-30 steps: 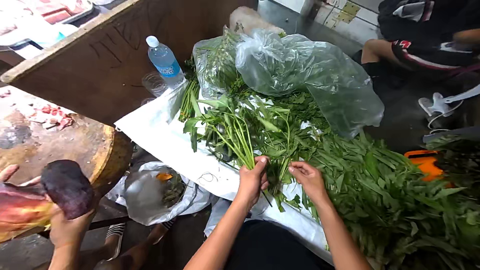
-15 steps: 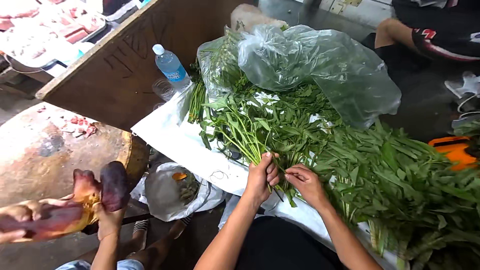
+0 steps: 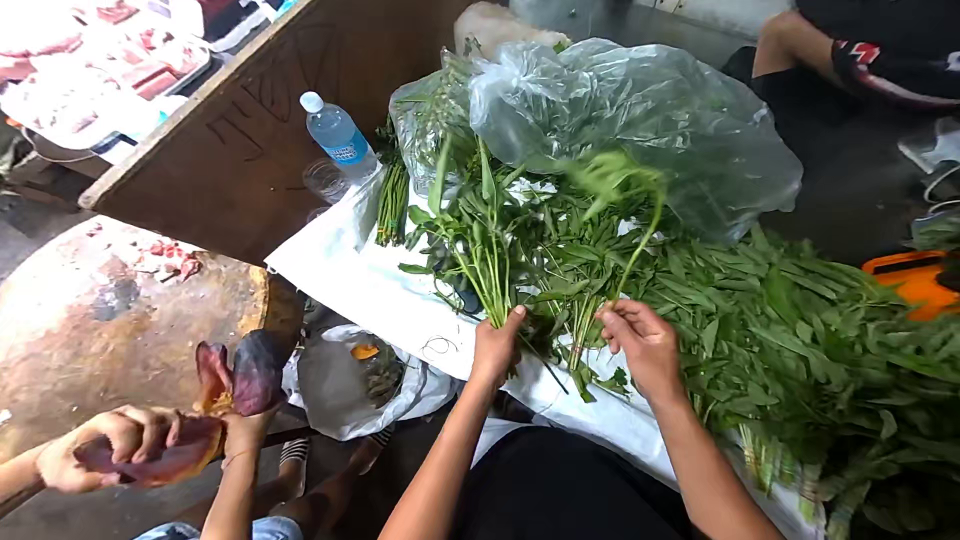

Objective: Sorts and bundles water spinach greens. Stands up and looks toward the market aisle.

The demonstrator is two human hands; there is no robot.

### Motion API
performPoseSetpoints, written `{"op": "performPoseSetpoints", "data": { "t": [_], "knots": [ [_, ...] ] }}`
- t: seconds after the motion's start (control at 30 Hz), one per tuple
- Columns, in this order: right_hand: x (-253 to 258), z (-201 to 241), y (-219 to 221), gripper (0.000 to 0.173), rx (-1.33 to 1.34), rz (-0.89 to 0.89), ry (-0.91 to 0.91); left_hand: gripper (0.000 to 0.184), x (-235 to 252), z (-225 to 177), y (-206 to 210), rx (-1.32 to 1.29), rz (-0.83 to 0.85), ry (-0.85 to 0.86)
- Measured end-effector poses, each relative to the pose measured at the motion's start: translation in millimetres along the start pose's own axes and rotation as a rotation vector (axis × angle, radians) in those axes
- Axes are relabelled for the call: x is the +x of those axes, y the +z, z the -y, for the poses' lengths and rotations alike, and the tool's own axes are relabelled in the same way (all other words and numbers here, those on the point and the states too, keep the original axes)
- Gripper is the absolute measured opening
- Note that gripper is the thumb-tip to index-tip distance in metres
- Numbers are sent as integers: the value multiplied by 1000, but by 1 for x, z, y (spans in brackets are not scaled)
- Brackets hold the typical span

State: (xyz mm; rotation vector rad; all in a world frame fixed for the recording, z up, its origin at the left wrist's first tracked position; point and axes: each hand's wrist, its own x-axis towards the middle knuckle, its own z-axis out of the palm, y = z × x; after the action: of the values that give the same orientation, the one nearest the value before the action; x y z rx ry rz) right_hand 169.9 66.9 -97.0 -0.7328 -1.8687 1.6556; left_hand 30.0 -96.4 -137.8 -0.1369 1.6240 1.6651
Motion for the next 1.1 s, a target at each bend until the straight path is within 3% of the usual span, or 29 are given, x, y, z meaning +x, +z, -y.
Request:
{"op": "performPoseSetpoints", "data": {
  "t": [0.1, 0.17, 0.3, 0.37, 0.43, 0.53, 0.63, 0.73, 0.8, 1.0, 1.1],
  "knots": [
    [11, 13, 10, 22, -34, -56, -72, 27, 2, 6, -10, 31, -31, 30],
    [13, 15, 30, 27, -142, 26, -23, 28, -3, 7, -9, -39, 0, 37],
    [1, 4, 72, 28, -388, 606, 88, 30, -9, 11, -4, -111, 9, 68],
    [3, -4, 76, 30, -382, 723, 132, 29, -7, 9, -10, -86, -49, 60],
    [20, -16, 69, 32, -426, 594, 265, 32, -6, 6, -21, -76, -87, 41],
    [58, -58, 64, 32, -689, 359, 238, 33, -10, -7, -37, -108, -84, 59],
    [88, -77, 77, 38, -976, 392, 343, 32, -16, -21, -45, -195, -52, 60],
    [104, -80, 93, 37, -1086, 453, 422, 31, -21, -28, -50, -269, -35, 72],
    [111, -79, 92, 31, -996, 488, 467, 29, -24, -27, -54, -292, -36, 78],
    [106, -52, 56, 21, -98, 287, 370, 27, -29, -25, -61, -319, -37, 60],
    [99, -51, 44, 19, 42, 255, 428, 26, -28, -24, -60, -324, -26, 58]
  ]
}}
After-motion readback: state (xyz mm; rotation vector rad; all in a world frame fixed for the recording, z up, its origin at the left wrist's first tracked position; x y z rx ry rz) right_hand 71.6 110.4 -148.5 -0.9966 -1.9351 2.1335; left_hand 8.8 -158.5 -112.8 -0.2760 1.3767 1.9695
